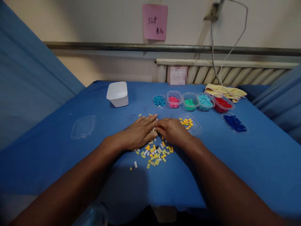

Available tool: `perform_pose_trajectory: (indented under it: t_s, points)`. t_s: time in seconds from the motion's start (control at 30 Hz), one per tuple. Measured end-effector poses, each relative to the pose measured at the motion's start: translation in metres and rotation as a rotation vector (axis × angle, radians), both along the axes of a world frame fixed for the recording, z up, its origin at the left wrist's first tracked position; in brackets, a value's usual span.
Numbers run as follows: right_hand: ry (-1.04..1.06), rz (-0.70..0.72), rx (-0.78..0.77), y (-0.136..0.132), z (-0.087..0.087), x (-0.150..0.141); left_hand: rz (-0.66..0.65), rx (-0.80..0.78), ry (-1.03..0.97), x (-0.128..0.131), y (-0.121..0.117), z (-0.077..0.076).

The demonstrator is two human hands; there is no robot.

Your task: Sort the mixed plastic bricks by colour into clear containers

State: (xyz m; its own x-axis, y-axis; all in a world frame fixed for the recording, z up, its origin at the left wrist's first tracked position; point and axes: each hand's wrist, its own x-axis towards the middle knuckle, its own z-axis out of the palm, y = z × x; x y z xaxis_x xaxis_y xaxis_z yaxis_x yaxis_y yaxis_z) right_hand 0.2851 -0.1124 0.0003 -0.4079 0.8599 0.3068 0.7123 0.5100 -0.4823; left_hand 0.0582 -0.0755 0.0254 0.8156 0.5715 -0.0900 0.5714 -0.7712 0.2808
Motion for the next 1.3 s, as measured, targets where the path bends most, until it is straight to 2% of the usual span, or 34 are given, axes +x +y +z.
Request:
perform_pose_trajectory:
  t_s: [0.17, 0.27, 0.33, 0.43, 0.53, 0.63, 0.73, 0.8, 0.87, 1.0, 1.13, 1.3]
  points:
    - [0.034, -0.03, -0.083, -0.012, 0.014, 0.022, -0.018, 0.013, 0.008, 0.001, -0.024, 0.001]
    - [-0.041, 0.091, -0.124, -0.019, 0.028, 0.039, -0.016, -0.006, 0.023, -0.008, -0.033, 0.006]
    - [-0.09, 0.199, -0.152, -0.023, 0.035, 0.045, 0.043, -0.003, 0.019, -0.019, -0.03, 0.012]
    - [-0.115, 0.261, -0.201, -0.029, 0.037, 0.044, 0.219, -0.008, -0.113, -0.037, -0.012, 0.021]
    - [-0.146, 0.217, -0.158, -0.031, 0.03, 0.035, 0.44, -0.044, -0.44, -0.054, 0.019, 0.024]
    - [-0.181, 0.196, -0.105, -0.03, 0.023, 0.029, 0.715, -0.062, -0.743, -0.068, 0.052, 0.014]
    - [-0.203, 0.215, -0.102, -0.03, 0.021, 0.026, 0.866, 0.002, -0.891, -0.077, 0.072, -0.003]
    - [-0.206, 0.222, -0.104, -0.03, 0.021, 0.024, 0.866, 0.046, -0.936, -0.079, 0.077, -0.012]
    - [-0.203, 0.23, -0.104, -0.03, 0.021, 0.023, 0.799, 0.071, -0.923, -0.079, 0.078, -0.017]
    - [-0.201, 0.21, -0.079, -0.033, 0.021, 0.025, 0.666, 0.077, -0.831, -0.078, 0.076, -0.017]
    - [-0.106, 0.18, -0.047, -0.042, 0.025, 0.027, 0.657, 0.048, -0.821, -0.078, 0.077, -0.018]
    - [-0.164, 0.295, -0.083, -0.051, 0.033, 0.018, 0.643, 0.019, -0.783, -0.077, 0.078, -0.022]
